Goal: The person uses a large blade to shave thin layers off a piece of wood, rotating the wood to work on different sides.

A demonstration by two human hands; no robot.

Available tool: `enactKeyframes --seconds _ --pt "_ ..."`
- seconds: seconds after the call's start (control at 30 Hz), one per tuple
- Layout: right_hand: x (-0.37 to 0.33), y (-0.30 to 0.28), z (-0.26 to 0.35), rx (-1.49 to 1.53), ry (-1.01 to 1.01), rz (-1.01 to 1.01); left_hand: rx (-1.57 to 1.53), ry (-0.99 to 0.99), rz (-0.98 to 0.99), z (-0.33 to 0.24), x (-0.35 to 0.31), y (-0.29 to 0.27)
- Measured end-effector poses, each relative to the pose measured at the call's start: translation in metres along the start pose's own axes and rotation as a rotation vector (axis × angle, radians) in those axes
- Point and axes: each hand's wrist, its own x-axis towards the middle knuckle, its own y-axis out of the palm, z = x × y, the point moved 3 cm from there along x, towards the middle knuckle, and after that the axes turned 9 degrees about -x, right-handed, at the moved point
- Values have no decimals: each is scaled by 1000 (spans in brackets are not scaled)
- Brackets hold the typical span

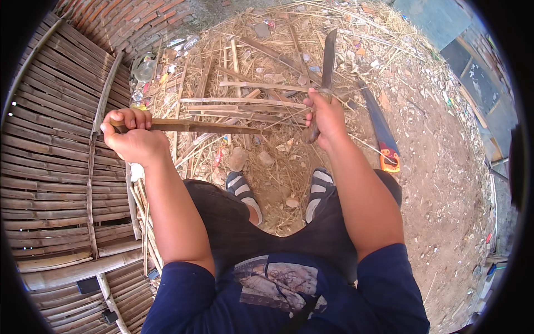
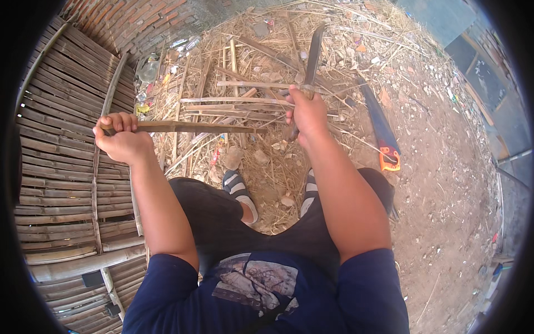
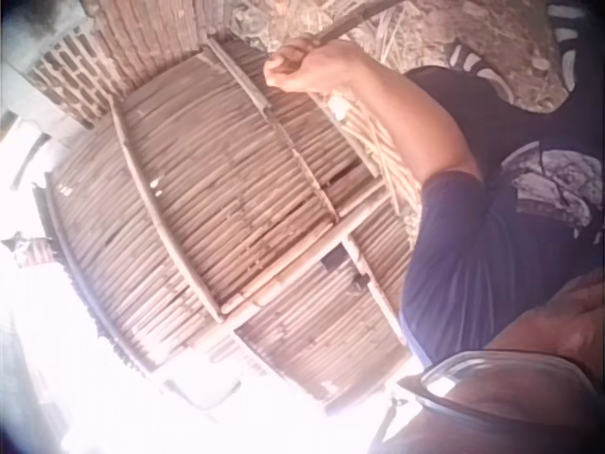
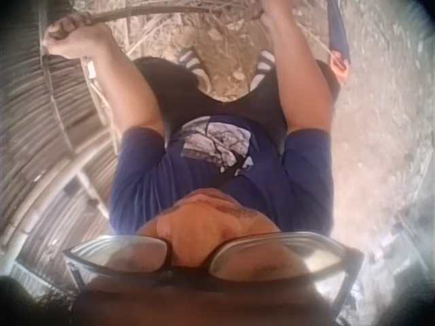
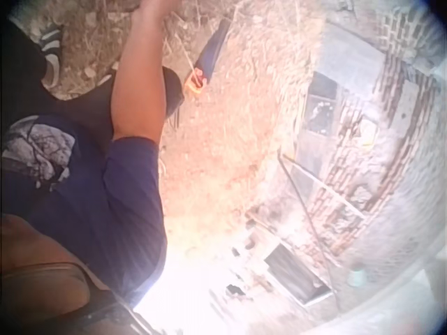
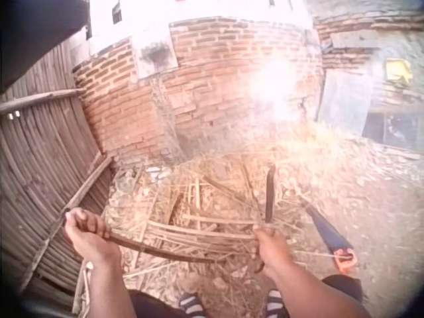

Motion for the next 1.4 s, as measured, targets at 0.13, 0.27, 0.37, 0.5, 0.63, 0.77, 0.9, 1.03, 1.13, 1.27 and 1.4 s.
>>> enactKeyframes --seconds 0.13,0.27,0.37,0.5,0.63,0.77,0.9,1.03,1.13,1.27,1.4 --pt "7 12 -4 -100 -46 47 88 -10 -6 15 11 16" --pt "3 25 -8 -285 -49 97 64 -48 30 12 19 16" --pt "-1 35 -19 -383 -43 145 55 -55 81 -1 22 8" --pt "-3 48 -34 -425 -7 183 8 -97 141 -2 21 1" --pt "-7 58 -38 -505 19 184 68 -58 124 14 12 1" --pt "-9 64 -51 -665 -15 217 51 -57 88 7 20 -14" --pt "-17 58 -62 -787 -29 226 -18 -21 174 -19 27 -17" --pt "-13 62 -75 -784 -116 246 -25 28 349 -88 35 -19" --pt "-15 67 -76 -719 -60 255 54 58 375 -111 30 -17" --pt "-19 77 -76 -674 -10 286 81 61 248 -104 21 -14" --pt "-24 90 -73 -644 7 311 128 90 240 -109 18 -15"
